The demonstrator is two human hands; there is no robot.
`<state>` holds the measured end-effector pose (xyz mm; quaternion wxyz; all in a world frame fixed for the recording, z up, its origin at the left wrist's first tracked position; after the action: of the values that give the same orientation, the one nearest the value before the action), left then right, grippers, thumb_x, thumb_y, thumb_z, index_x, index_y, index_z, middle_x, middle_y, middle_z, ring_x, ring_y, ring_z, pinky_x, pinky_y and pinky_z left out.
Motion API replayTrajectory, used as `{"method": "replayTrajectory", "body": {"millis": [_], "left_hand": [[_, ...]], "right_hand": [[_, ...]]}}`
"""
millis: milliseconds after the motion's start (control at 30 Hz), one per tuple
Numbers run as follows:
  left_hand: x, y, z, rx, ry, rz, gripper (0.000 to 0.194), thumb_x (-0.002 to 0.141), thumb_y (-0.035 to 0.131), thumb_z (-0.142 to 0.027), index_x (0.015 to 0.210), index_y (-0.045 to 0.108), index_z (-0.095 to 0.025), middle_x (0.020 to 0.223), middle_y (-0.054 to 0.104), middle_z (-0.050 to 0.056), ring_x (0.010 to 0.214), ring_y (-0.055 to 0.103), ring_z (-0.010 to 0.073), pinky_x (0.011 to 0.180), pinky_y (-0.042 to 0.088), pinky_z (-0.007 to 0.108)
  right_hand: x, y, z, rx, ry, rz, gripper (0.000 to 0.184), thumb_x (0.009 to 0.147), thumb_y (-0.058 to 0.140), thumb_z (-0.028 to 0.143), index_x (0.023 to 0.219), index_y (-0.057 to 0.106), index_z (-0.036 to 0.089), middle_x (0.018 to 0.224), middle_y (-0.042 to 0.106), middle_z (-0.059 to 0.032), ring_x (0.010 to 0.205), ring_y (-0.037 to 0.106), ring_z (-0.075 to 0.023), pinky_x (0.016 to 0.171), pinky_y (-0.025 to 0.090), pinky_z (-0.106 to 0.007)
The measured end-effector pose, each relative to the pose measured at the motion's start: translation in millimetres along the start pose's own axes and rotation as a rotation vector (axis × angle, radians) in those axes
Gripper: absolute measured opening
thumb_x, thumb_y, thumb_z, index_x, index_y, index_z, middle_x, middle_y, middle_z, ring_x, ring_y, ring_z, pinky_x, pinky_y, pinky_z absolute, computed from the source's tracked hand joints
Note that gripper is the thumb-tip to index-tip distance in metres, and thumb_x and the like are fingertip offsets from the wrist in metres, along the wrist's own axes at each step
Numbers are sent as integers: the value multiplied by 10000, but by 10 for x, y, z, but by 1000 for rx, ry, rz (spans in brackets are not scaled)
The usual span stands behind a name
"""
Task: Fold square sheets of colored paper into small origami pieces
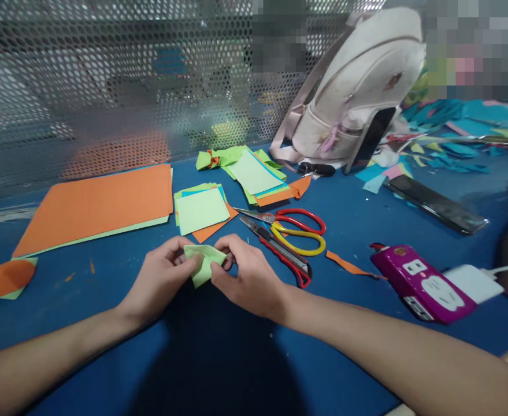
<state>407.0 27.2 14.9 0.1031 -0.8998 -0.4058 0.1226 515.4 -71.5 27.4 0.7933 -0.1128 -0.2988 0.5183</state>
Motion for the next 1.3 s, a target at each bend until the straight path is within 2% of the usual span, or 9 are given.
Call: {"method": "replayTrajectory", "body": {"millis": [167,267,500,633,767,833,1300], "left_hand": [[-9,8,5,-17,-27,-12,118,668,592,-264,665,524,-168,520,443,-72,485,369,65,447,287,169],[-25,31,2,-4,-41,9,105,646,593,-250,665,528,-170,526,459,-69,490,375,70,451,291,174],[-2,56,6,34,-10,93,87,654,581,-240,673,520,-182,643,552,-29,603,472,108,536,365,208],[5,38,10,48,-9,65,74,639,565,-222,665,506,-185,668,562,-26,631,486,117,564,374,218],[5,29,25,57,-19,51,78,638,558,-228,679,509,-184,664,555,-32,615,472,115,561,364,219],[5,34,28,66,-26,62,81,642,556,-234,684,508,-184,666,552,-32,610,470,116,559,359,219],[4,39,4,109,-12,72,152,723,582,-322,703,577,-171,654,589,-22,624,510,129,573,388,220]], "right_hand": [[0,29,-109,-9,157,-40,66,794,508,205,836,457,203,689,505,32,593,484,-97,552,405,-203],[2,34,-142,-23,201,-59,53,787,498,184,832,478,202,692,522,31,594,490,-96,546,400,-200],[-11,36,-134,-17,192,-36,94,778,515,183,871,511,193,718,544,17,623,503,-101,572,417,-204],[-19,27,-108,-1,167,-31,172,776,546,232,934,512,174,706,536,16,631,506,-108,594,425,-213],[-1,29,-100,-14,152,-16,47,811,506,214,792,534,180,653,517,26,604,488,-97,582,403,-205],[9,27,-113,-26,171,-17,112,829,489,213,733,534,181,624,512,30,581,475,-93,562,386,-203],[15,17,-143,33,264,-5,153,853,494,235,739,573,170,649,548,27,610,490,-94,572,375,-200]]}}
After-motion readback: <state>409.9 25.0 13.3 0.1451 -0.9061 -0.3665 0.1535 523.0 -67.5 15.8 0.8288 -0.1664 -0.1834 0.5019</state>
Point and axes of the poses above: each hand's wrist, its own x-axis towards the middle knuckle, its own y-axis out of the palm, z = x × y, the point moved 5 cm from there along x, towards the middle knuckle
